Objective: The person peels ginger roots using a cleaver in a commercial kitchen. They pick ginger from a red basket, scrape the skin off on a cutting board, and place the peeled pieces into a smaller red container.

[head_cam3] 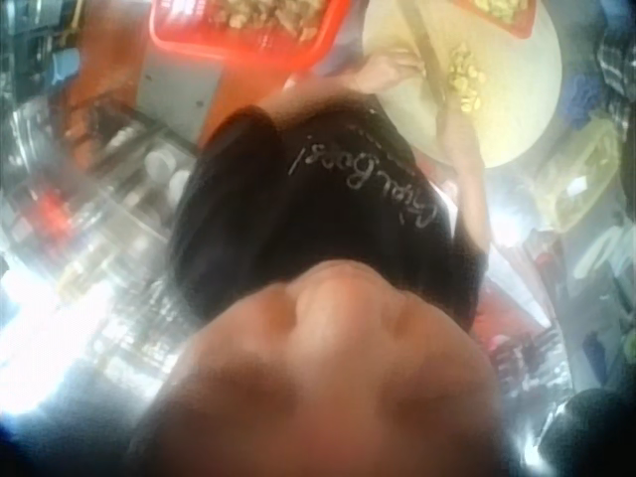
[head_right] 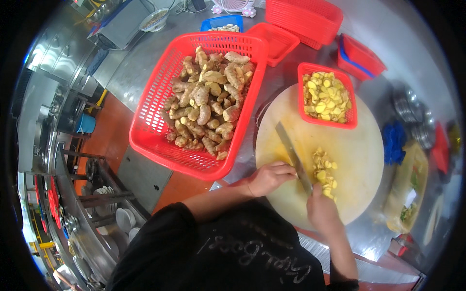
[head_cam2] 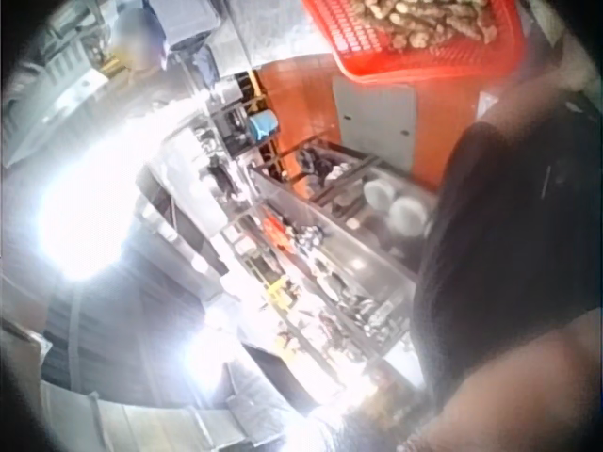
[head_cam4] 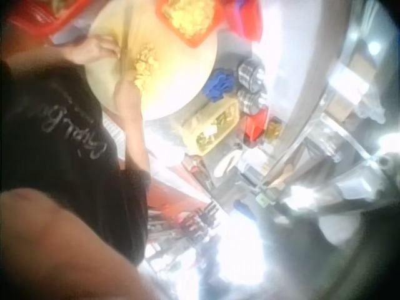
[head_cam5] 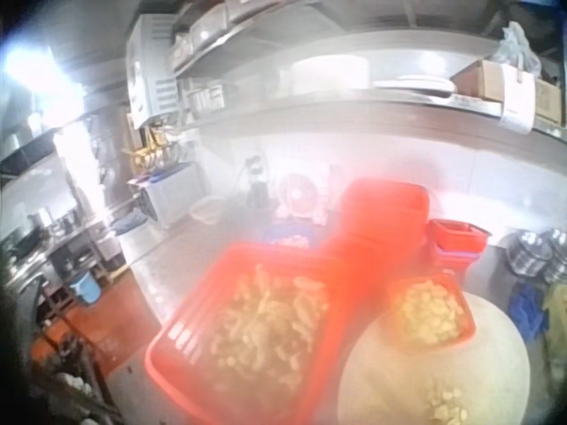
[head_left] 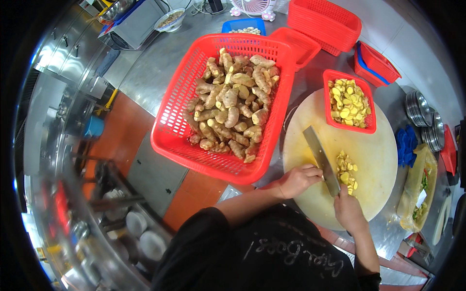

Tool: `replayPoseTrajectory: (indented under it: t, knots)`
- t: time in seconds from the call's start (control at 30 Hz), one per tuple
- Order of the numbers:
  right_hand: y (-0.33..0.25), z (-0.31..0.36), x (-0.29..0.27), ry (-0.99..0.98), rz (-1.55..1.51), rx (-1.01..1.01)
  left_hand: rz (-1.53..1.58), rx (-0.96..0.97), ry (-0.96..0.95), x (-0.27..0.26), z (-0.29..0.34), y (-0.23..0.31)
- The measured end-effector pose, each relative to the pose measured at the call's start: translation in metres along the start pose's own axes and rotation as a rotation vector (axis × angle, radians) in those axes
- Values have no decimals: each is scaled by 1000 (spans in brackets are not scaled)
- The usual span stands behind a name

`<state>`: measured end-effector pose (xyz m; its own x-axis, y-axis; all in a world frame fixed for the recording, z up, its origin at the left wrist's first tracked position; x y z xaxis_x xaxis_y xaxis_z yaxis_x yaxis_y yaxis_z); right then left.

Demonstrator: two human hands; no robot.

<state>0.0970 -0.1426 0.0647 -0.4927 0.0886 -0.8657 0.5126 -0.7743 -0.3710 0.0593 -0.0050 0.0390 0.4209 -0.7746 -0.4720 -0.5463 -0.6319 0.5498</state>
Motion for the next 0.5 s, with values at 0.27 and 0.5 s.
replayPoseTrajectory:
  t: [0.27,0.5]
  knots:
    - [-4,3,0,-6,8,1,-21,-7,-46,2,2,-5]
    - [-4,3,-2,-33,18,51,-23,-9,-66,-1,0,-4]
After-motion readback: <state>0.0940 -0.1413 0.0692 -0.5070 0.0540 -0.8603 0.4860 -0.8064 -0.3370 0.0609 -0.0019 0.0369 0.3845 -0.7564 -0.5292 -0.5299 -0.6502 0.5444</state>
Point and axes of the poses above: each hand's wrist, its own z-axis away from the middle knuckle, its own x-axis out of the palm, y = z × x, the point moved 8 cm from there along -z, towards the middle knuckle, and after that the axes turned 5 degrees about y, right-handed, at the moved point
